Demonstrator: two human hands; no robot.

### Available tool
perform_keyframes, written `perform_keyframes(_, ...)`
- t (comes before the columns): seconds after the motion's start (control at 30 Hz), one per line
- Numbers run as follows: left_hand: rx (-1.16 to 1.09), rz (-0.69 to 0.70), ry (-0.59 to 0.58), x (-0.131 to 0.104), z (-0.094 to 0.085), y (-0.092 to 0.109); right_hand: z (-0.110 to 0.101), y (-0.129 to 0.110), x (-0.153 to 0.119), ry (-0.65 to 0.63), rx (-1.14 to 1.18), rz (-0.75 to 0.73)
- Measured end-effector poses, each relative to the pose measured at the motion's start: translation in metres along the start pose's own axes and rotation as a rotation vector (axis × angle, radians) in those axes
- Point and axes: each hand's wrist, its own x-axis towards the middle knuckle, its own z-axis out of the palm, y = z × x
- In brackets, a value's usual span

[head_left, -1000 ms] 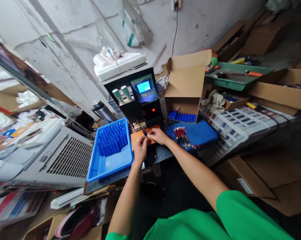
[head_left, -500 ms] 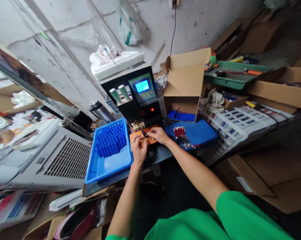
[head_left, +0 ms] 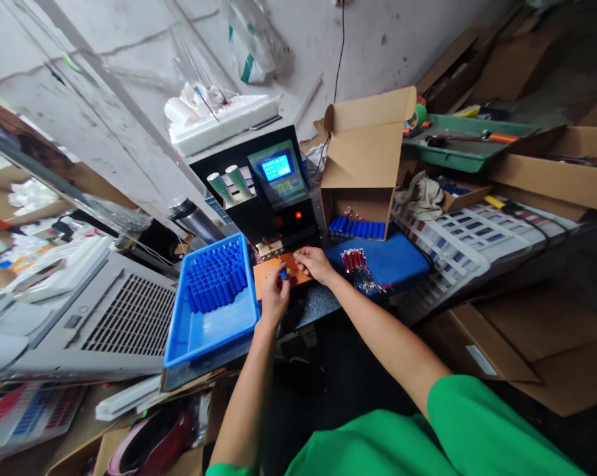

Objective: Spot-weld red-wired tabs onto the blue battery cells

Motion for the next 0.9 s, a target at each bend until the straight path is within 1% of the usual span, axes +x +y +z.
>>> perform_keyframes(0.1, -0.11, -0.09, 0.019, 0.008, -0.002, 0.005, 0.001, 0.0, 0.001, 0.024, -0.013, 0.0)
perform_keyframes(0.17, -0.121, -0.135, 0.009, 0.015, -0.004, 0.005, 0.002, 0.0, 0.002, 0.042, -0.019, 0.006)
perform_keyframes(0.33, -0.09, -0.121, -0.005, 0.029, -0.005, 0.002, 0.003, 0.002, 0.003, 0.05, -0.015, 0.013)
perform_keyframes(0.57, -0.139, -0.164, -0.027, 0.025, 0.002, -0.003, 0.004, 0.004, 0.002, 0.115, 0.005, -0.011)
perform_keyframes(0.7, -0.125, -0.191, 0.029, 0.023, 0.002, -0.004, 0.005, 0.001, -0.001, 0.157, 0.024, -0.022)
perform_keyframes(0.9, -0.08, -0.133, 0.039, 0.023, 0.003, -0.006, 0.006, -0.001, -0.003, 0.167, 0.048, -0.024)
